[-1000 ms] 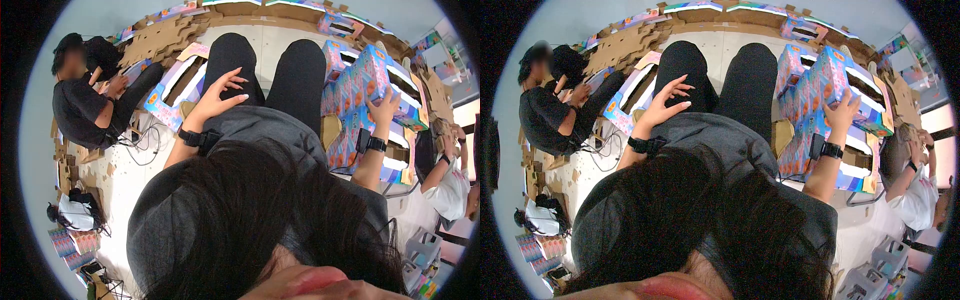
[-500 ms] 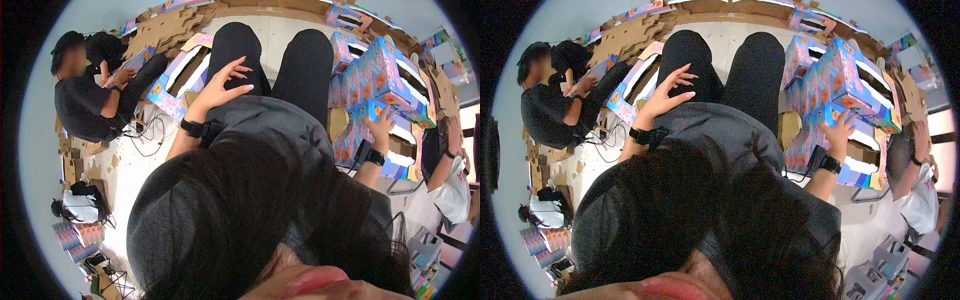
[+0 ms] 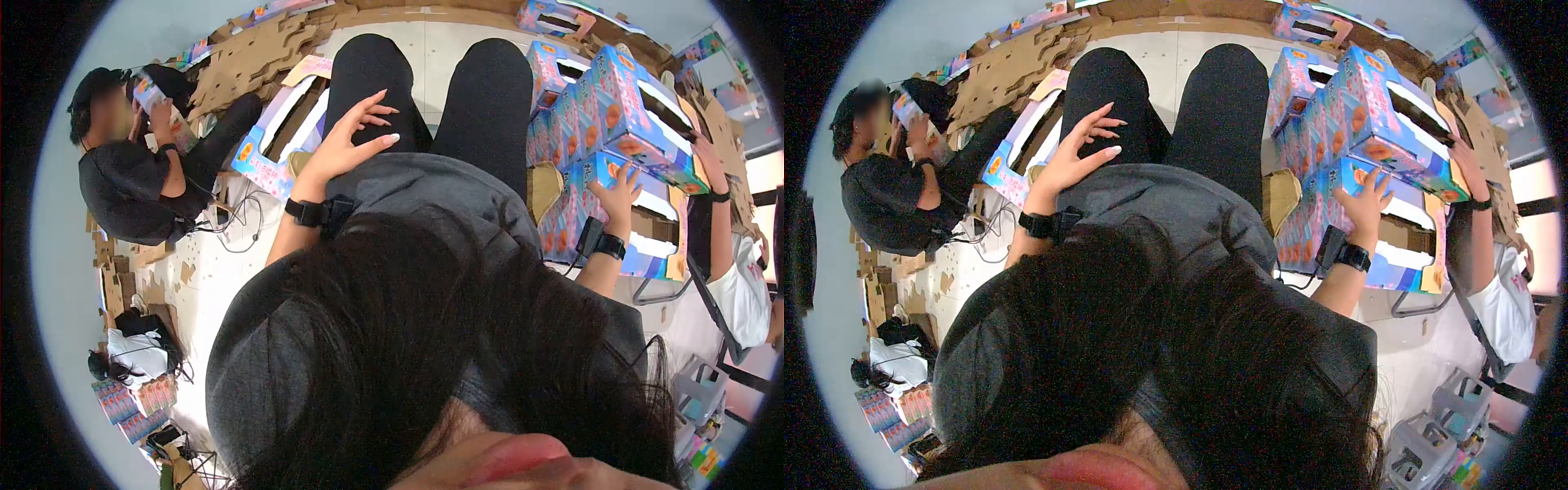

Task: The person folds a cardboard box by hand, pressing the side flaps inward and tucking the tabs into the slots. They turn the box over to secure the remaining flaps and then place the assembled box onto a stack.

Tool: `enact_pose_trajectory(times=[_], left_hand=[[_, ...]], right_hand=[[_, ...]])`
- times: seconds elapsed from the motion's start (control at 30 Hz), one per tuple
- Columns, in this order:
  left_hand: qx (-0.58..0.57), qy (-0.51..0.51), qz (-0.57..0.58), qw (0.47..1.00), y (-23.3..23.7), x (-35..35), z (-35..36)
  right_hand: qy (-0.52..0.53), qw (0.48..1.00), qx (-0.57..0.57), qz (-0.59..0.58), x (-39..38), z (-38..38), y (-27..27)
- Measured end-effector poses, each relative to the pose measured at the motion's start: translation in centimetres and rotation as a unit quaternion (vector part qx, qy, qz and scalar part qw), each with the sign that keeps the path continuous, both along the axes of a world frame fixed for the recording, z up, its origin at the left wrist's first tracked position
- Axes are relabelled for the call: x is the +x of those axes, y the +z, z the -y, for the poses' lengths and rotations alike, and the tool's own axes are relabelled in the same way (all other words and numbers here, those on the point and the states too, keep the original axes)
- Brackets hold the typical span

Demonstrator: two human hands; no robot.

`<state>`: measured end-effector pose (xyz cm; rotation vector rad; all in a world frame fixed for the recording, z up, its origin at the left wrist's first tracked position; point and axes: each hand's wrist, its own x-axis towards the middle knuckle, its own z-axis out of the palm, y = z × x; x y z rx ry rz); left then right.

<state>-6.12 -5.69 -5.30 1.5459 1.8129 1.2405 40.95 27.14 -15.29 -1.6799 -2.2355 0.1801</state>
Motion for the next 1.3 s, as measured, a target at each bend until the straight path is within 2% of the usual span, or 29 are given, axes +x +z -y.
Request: enact_pose_trajectory(times=[0.1, 0.2, 0.3, 0.43, 0.47, 0.57, 0.6, 0.63, 0.7, 0.77, 0.83, 0.9, 0.93, 1.03, 1.07, 1.13, 1.23, 1.3], left_hand=[[0.001, 0.001, -0.004, 1.0, -0.2, -0.1, 0.0], [-0.002, -0.001, 0.013, 1.0, 0.0, -0.1, -0.1], [-0.013, -0.003, 0.004, 1.0, 0.3, -0.2, 0.0], [0.009, -0.029, 0.082, 0.996, -0.1, -1.1, -0.1], [0.016, -0.03, 0.114, 0.993, 0.0, -1.3, 0.0], [0.033, -0.032, 0.187, 0.981, 0.1, -2.0, 0.3], [0.036, -0.032, 0.197, 0.979, -0.1, -2.4, 0.4], [0.038, -0.033, 0.207, 0.977, -0.2, -2.7, 0.6], [0.011, 0.017, 0.188, 0.982, 0.1, -2.4, 0.8], [-0.06, 0.03, 0.162, 0.984, -0.2, -2.8, 1.1], [-0.077, 0.007, 0.133, 0.988, -0.3, -2.8, 1.1], [-0.129, -0.02, 0.066, 0.989, -0.6, -3.5, 1.3], [-0.151, -0.021, 0.07, 0.986, -0.6, -3.5, 1.2], [-0.103, -0.044, 0.147, 0.983, -0.4, -2.7, 1.1], [-0.088, -0.058, 0.148, 0.983, -0.3, -2.5, 1.2], [-0.058, -0.084, 0.148, 0.984, 0.3, -2.4, 1.6], [-0.058, -0.066, 0.17, 0.982, -0.1, -2.7, 1.6], [-0.037, -0.074, 0.136, 0.987, -0.3, -2.7, 1.6]], right_hand=[[-0.023, 1.0, 0.007, 0.001, -0.5, 0.2, -0.2], [-0.086, 0.993, -0.067, 0.053, -2.9, 2.9, 4.0], [-0.156, 0.969, -0.111, 0.154, -3.5, 3.6, 4.5], [0.035, 0.979, -0.146, 0.136, -3.2, 2.8, 4.6], [0.091, 0.962, -0.226, 0.12, -3.4, 2.5, 5.5], [0.158, 0.952, -0.262, -0.012, -5.7, 5.6, 8.9], [0.184, 0.959, -0.21, -0.051, -6.6, 7.5, 10.2], [0.213, 0.944, -0.252, -0.027, -7.7, 7.8, 11.1], [0.263, 0.905, -0.334, 0.024, -9.6, 8.5, 12.3], [0.328, 0.901, -0.283, -0.011, -12.4, 11.8, 13.6], [0.399, 0.881, -0.255, 0.001, -15.1, 13.3, 15.0], [0.441, 0.843, -0.308, 0.023, -17.6, 13.3, 13.7], [0.461, 0.821, -0.334, 0.035, -18.5, 13.2, 12.8], [0.457, 0.814, -0.355, 0.037, -20.3, 13.1, 11.5], [0.416, 0.806, -0.419, 0.03, -20.4, 12.8, 11.7], [0.401, 0.799, -0.447, 0.011, -20.4, 12.4, 11.5], [0.38, 0.78, -0.496, -0.033, -19.9, 11.5, 10.2], [0.349, 0.761, -0.541, -0.085, -19.2, 10.9, 9.2]])
